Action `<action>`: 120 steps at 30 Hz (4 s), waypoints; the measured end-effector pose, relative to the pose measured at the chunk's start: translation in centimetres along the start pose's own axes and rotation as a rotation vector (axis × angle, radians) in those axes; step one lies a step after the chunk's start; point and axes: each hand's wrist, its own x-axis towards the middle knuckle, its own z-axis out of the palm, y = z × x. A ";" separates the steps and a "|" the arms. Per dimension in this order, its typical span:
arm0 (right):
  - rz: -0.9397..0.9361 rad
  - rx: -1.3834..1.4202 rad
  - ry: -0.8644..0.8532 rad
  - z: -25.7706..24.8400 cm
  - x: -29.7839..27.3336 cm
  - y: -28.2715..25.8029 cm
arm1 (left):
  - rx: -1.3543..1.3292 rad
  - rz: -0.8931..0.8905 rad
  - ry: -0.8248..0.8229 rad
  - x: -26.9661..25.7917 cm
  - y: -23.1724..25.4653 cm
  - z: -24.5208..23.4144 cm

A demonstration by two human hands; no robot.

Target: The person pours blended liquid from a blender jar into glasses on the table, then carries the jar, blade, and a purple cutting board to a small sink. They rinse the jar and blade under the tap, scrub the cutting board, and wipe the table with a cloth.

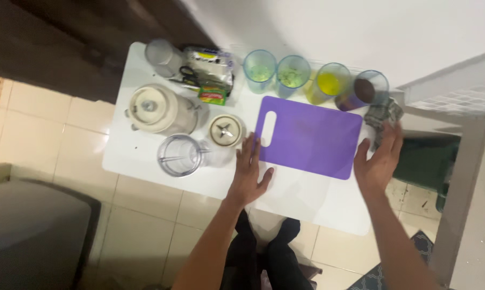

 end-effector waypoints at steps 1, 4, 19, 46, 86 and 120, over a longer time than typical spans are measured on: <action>-0.048 -0.007 0.005 0.2 -0.8 -1.5 | -0.026 0.005 0.032 -1.1 0.4 -0.7; -0.066 0.083 -0.049 2.2 -2.5 -6.4 | -0.123 -0.063 0.203 -3.7 1.0 -2.5; -0.106 0.337 -0.410 14.5 -3.5 -22.4 | -0.433 -0.339 0.598 -2.8 -2.4 -13.4; 0.143 0.373 -0.298 6.0 -6.6 -24.9 | -0.566 -0.255 0.351 -5.0 1.9 -16.7; 0.386 0.235 0.063 -41.8 -8.4 0.5 | -0.562 0.031 -0.132 -2.6 48.5 2.8; 0.307 0.199 -0.086 -49.5 -5.2 31.0 | -0.435 0.053 -0.083 4.9 59.2 32.0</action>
